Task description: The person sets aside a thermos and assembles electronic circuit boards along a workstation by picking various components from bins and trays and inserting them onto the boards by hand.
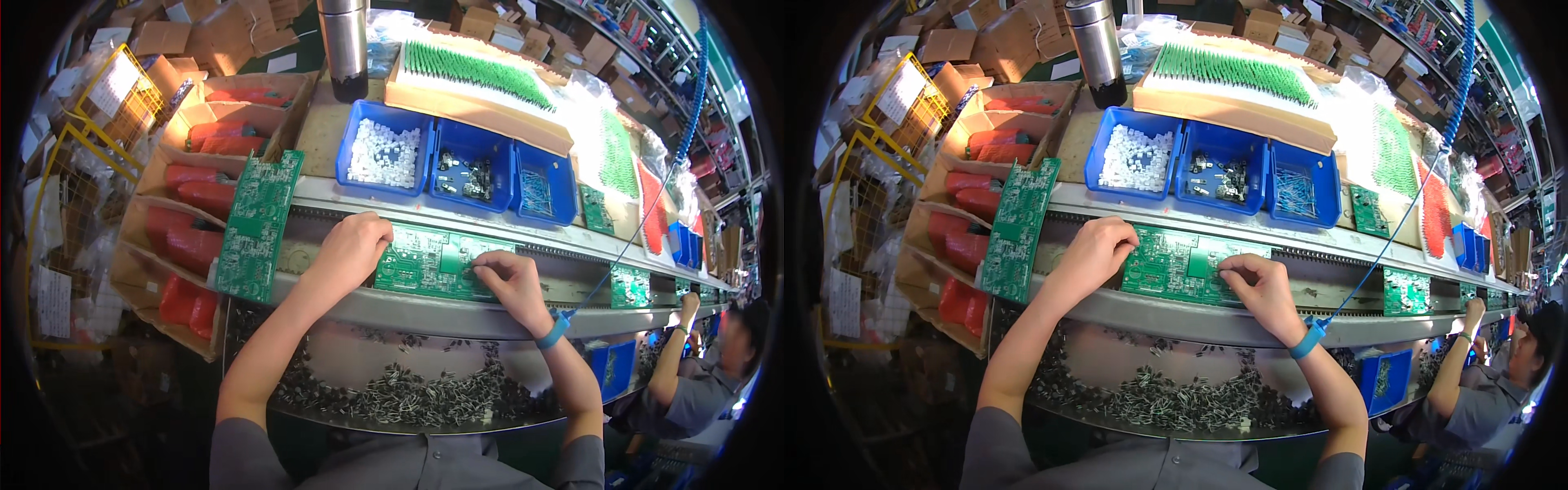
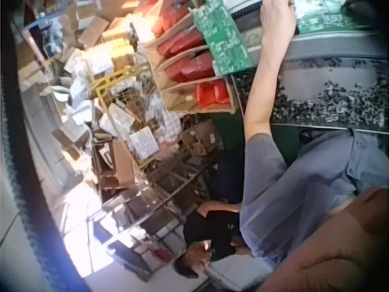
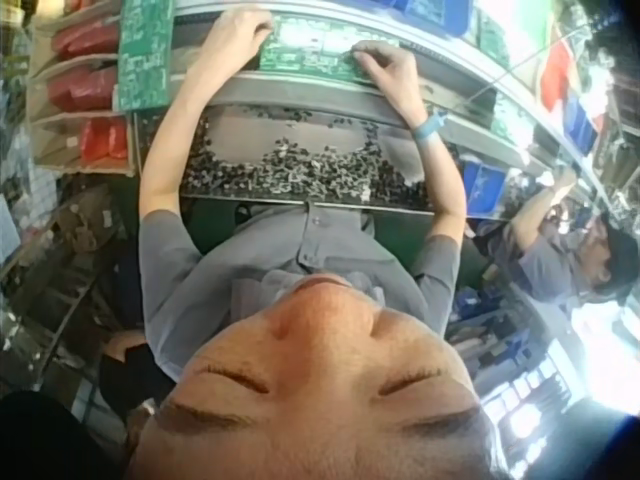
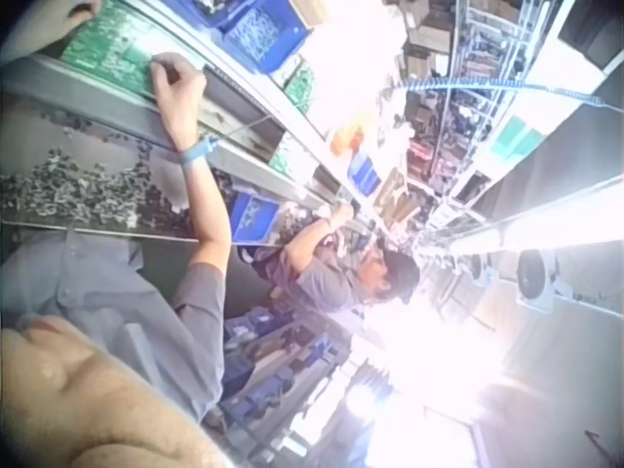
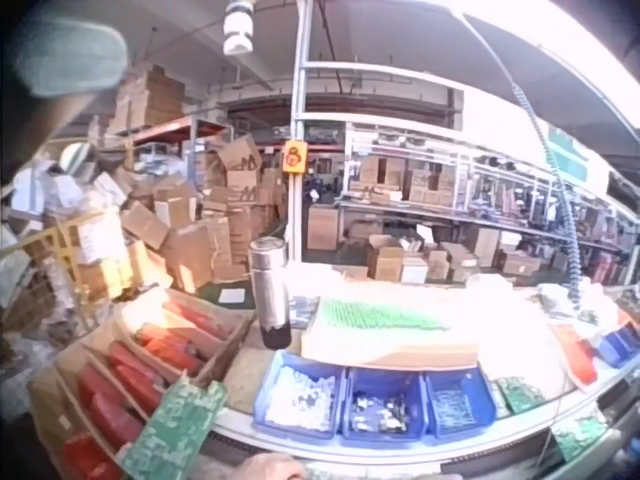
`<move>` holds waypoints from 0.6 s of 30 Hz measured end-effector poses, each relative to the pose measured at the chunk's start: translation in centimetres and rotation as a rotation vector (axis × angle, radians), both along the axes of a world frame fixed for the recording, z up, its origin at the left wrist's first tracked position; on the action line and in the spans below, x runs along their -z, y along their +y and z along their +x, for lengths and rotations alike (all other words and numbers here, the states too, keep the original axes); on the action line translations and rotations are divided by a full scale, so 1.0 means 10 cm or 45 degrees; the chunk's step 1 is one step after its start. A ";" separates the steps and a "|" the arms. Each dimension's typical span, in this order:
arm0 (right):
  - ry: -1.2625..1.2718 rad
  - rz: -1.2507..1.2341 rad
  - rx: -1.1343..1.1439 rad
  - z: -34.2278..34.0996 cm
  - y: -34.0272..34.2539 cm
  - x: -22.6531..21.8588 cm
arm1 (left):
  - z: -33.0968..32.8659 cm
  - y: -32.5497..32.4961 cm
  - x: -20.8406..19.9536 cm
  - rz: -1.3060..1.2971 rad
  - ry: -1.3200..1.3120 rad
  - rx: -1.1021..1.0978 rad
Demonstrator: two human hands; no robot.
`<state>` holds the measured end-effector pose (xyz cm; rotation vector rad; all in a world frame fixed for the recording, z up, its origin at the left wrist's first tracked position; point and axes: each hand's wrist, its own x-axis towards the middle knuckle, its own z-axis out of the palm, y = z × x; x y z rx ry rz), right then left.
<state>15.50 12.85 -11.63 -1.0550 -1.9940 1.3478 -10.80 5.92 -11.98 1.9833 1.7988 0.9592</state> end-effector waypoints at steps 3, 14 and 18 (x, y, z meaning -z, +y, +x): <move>-0.083 0.243 -0.013 -0.03 0.05 -0.05 | 0.06 -0.05 -0.06 -0.050 0.115 -0.053; -0.177 0.636 -0.116 -0.13 0.16 -0.03 | 0.59 -0.35 -0.21 -0.091 0.285 0.348; -0.192 0.646 -0.111 -0.15 0.16 -0.03 | 0.63 -0.39 -0.20 -0.170 0.392 0.376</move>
